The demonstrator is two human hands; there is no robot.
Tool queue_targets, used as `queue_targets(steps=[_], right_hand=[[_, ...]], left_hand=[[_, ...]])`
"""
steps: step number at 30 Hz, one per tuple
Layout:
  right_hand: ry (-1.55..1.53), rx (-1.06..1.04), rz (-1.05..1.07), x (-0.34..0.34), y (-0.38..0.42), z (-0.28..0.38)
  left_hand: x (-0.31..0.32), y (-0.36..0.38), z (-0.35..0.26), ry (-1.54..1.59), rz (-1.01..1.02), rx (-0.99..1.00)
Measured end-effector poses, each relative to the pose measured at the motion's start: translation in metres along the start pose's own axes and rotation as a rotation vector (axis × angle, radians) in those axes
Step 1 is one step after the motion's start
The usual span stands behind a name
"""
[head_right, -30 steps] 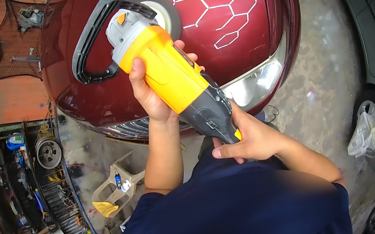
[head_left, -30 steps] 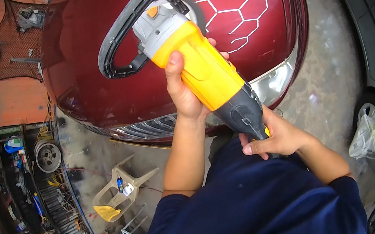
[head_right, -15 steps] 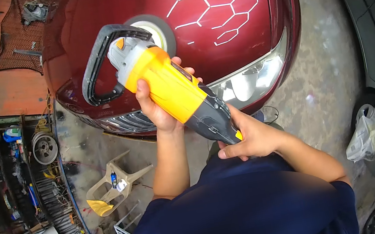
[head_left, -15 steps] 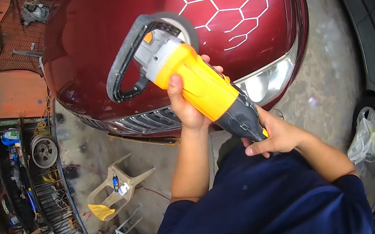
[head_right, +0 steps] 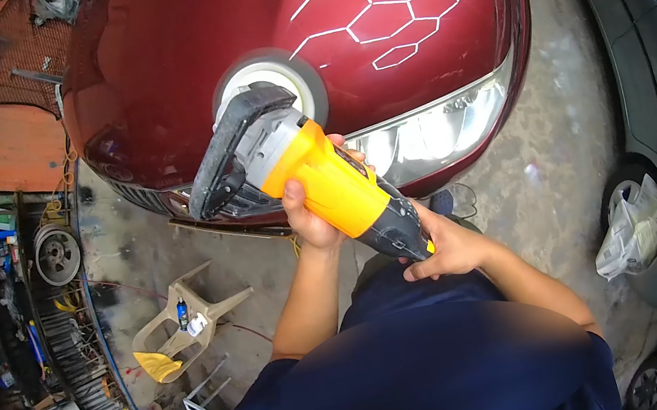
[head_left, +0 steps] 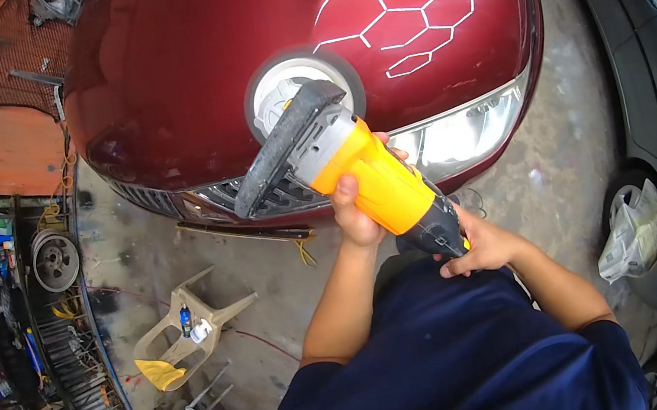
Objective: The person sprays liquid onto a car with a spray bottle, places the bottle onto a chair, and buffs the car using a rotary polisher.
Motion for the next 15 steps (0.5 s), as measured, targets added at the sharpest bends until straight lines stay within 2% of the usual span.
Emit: queue_targets(steps=[6, 11, 12, 15], right_hand=[[0.074, 0.02, 0.049, 0.008, -0.007, -0.014], [0.077, 0.073, 0.102, 0.019, -0.007, -0.016], [0.132, -0.082, 0.156, 0.026, -0.01, -0.008], [0.138, -0.193, 0.126, 0.026, 0.004, 0.004]], left_hand=[[-0.024, 0.025, 0.008, 0.009, 0.017, 0.065], [-0.037, 0.052, 0.001, -0.006, -0.106, 0.082], [-0.036, 0.053, -0.004, -0.018, -0.118, 0.092], [-0.021, 0.047, -0.006, -0.026, -0.128, 0.058]])
Point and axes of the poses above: each hand's wrist, its own y-axis away from the middle knuckle, its own x-axis out of the palm, z = x × y, the point moved 9 cm from there along -y, towards the middle knuckle, and after that the axes turned 13 degrees about -y, right-handed, at the moved point
